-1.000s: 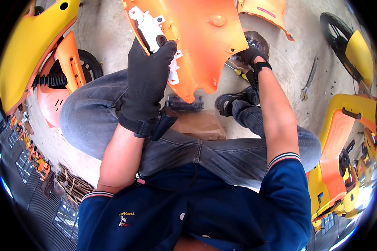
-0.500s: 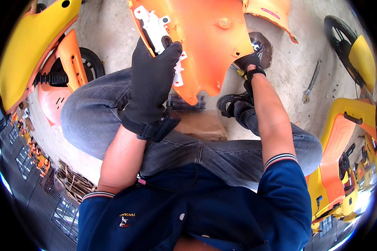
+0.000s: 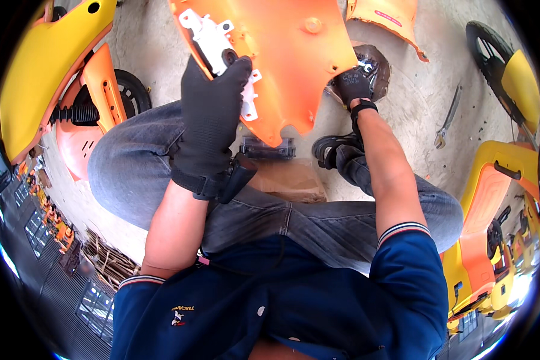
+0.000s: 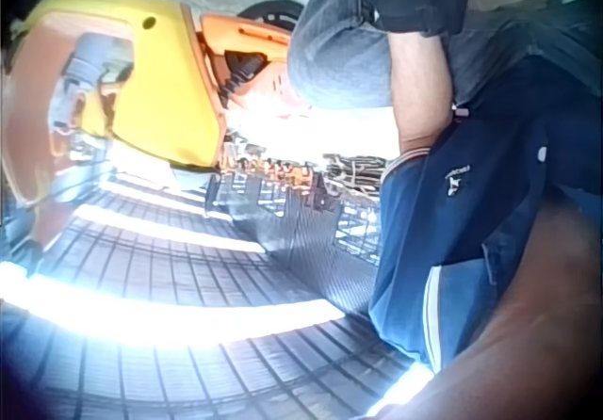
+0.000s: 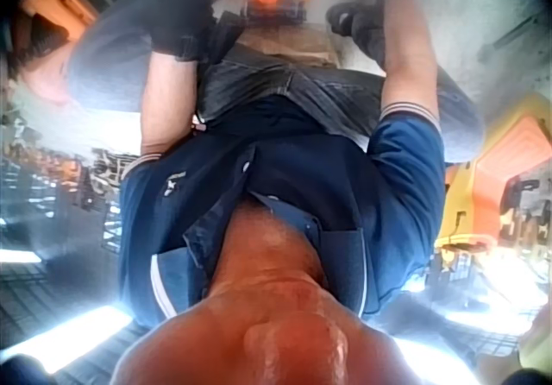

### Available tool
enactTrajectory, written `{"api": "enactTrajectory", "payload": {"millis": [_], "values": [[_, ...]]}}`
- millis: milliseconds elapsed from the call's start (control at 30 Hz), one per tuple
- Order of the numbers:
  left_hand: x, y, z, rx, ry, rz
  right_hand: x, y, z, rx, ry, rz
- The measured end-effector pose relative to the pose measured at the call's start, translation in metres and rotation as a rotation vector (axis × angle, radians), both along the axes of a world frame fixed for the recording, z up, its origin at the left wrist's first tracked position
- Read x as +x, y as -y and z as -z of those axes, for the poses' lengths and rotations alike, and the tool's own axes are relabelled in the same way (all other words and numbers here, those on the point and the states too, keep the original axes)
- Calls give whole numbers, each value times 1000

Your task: The person walks through a warehouse filled with yellow electric scooters and picks up two orange plastic body panels. Sitting on the floor, they use a screwdriver to attach a white metal bracket to one of the panels, securing it with screws.

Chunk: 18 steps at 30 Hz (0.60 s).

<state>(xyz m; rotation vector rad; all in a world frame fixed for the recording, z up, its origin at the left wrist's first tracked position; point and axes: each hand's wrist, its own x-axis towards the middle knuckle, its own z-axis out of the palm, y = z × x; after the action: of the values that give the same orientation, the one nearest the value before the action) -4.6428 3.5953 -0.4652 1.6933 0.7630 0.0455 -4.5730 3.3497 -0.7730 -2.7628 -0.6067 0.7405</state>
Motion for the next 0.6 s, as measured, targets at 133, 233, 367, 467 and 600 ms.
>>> {"api": "enactTrajectory", "payload": {"millis": [133,233,367,467,600], "values": [[-7,-20,6,174,60,175,-2,8,10,39,-21,131],[-11,-28,9,208,89,211,0,0,-1,88,-47,143],[4,-7,-4,-24,127,-95,-9,0,21,54,243,61],[-2,-16,0,21,178,-4,-7,4,25,79,180,50],[-15,-35,11,164,204,195,7,-2,-17,102,12,113]]}}
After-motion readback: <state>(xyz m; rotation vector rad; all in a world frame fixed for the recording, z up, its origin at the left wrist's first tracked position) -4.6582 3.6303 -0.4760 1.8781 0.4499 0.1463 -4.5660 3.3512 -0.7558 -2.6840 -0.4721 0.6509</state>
